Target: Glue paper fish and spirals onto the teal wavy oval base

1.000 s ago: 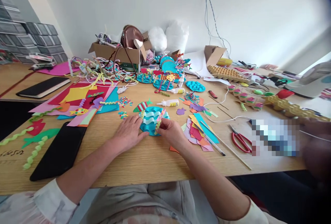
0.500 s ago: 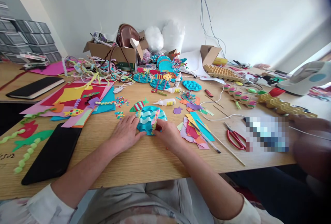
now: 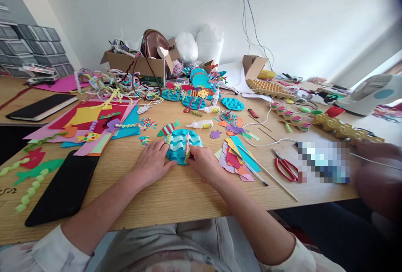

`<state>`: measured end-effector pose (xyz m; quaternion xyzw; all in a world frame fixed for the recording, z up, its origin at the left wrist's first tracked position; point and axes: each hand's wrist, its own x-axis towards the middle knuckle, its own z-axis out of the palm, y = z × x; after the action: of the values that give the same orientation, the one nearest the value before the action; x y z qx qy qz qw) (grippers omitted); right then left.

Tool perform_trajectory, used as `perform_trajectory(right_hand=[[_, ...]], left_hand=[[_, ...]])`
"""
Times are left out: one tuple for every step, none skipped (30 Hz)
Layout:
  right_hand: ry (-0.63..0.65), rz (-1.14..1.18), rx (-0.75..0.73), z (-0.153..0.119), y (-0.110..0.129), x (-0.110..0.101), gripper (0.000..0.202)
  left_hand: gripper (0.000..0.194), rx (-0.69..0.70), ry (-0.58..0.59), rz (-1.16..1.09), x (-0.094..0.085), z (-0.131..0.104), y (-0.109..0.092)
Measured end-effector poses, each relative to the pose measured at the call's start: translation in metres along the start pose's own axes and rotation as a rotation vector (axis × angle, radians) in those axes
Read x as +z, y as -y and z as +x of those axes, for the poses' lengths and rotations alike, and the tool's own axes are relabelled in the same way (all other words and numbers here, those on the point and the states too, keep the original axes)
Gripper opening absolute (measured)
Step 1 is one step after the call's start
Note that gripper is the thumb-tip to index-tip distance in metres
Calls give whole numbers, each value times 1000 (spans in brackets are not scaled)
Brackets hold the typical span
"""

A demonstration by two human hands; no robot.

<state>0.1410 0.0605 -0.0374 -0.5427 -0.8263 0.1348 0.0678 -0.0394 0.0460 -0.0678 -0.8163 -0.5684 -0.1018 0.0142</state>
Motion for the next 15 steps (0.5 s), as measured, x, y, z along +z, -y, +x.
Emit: perform_trajectory(right_hand=[[7,-35,3,0,1,-1,14],[11,-67,4,0,2,-1,14],[14,-94,2,0,4,-2,15],[16,-119,0,0,5,-2,15],[19,-140,-2,0,6,-3,16],[23,-157,-7,-1,7,-3,16],[25,-171,-14,-1,8,-4,17],[23,-182,-22,-1,8,-4,18],[19,-191,-30,-1,8,-4,19],[14,-199,-36,-2,9,-4,19],[11,-208,-38,-2,9,-4,19],[8,-217,-36,-3,9,-4,19],[9,-227,-32,-3,9,-4,19],[11,-237,-27,-3,9,-4,19],[11,-247,-20,-3,10,-3,19]], left_hand=[[41,0,1,-3,0,0,0],[41,0,1,-5,0,0,0],[42,2,3,-5,0,0,0],[42,4,4,-2,-1,0,0],[42,5,6,4,-1,0,0],[42,6,7,11,-1,0,0],[43,6,8,16,-1,0,0],[44,7,7,20,-1,0,0],[44,8,6,21,-1,0,-1],[45,9,6,22,-1,0,-1],[45,11,7,23,-1,0,-1],[45,13,8,23,-1,0,0],[45,14,7,23,-1,-1,0],[45,12,4,23,-1,-1,0],[44,11,1,22,-1,-1,0]])
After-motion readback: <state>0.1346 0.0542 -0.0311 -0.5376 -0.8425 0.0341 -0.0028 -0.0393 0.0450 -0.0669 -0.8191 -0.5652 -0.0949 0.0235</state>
